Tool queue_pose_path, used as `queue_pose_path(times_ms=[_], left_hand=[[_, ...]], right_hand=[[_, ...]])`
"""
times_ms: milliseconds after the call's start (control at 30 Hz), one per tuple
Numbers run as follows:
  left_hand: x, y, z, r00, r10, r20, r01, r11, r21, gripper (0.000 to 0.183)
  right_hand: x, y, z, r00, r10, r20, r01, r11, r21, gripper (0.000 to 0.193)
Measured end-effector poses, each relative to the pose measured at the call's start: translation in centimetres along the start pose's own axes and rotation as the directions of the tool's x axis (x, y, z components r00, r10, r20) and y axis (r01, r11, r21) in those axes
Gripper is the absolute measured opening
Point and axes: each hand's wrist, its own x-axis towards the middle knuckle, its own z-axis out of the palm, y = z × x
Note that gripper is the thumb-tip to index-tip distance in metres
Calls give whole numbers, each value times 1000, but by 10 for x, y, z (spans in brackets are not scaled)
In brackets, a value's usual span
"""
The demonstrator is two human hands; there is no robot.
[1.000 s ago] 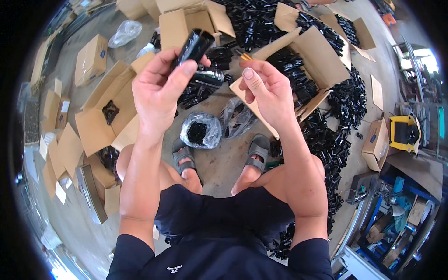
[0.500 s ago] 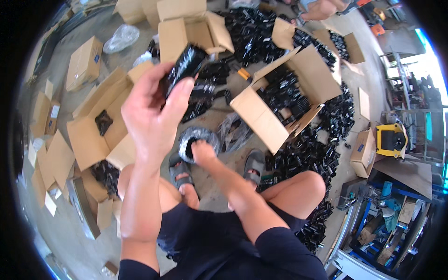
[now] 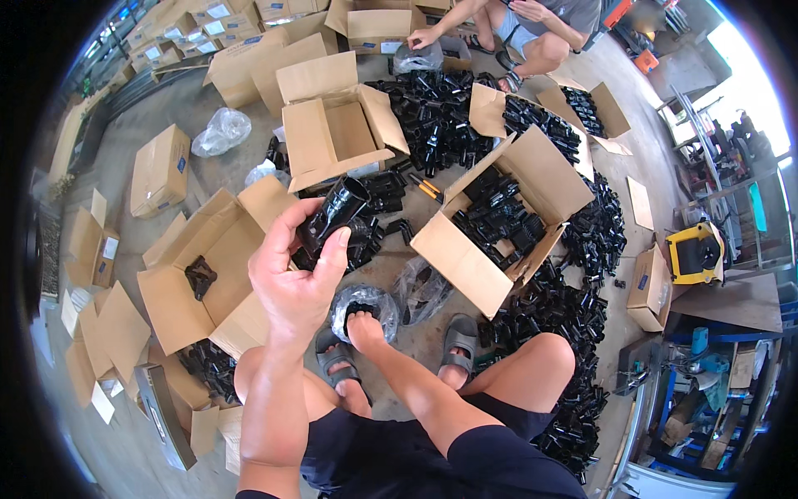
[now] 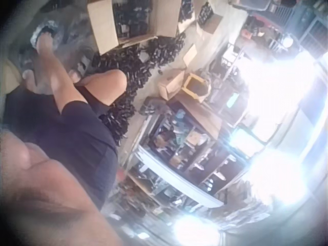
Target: The person picks up a small black plastic component and inserts a small yellow connector piece into it by hand.
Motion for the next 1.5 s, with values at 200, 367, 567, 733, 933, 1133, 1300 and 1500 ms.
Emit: queue_pose_path(times_ms=[200, 367, 567, 733, 933, 1133, 1300, 1500], left_hand=[[-6, 2, 2, 999, 27, -32, -26, 999, 27, 35], [-4, -1, 8, 978, 207, -1, -204, 967, 154, 37], [1, -8, 6, 897, 441, 34, -424, 835, 350, 39], [7, -10, 6, 862, 501, 78, -479, 754, 450, 39], [12, -13, 11, 831, 549, 88, -514, 700, 495, 38], [-7, -12, 21, 993, -118, 17, 119, 989, -89, 32], [-3, -13, 29, 956, -232, 177, 292, 788, -542, 24], [-9, -9, 32, 966, -226, 123, 257, 868, -425, 26]], right_hand=[[-2, -6, -4, 986, -140, 89, 144, 989, -38, 21], [4, 3, 15, 992, -116, 49, 118, 993, -28, 21], [6, -5, 18, 995, -100, 9, 100, 995, 7, 23], [-1, -10, -11, 993, -61, 103, 68, 996, -58, 24], [0, 2, -93, 975, -144, 172, 148, 989, -14, 20], [10, 10, -259, 937, -247, -248, 328, 866, 377, 14], [-16, 19, -396, 923, 57, -381, 161, 842, 515, 15], [-31, 39, -441, 856, 198, -477, 364, 423, 830, 18]])
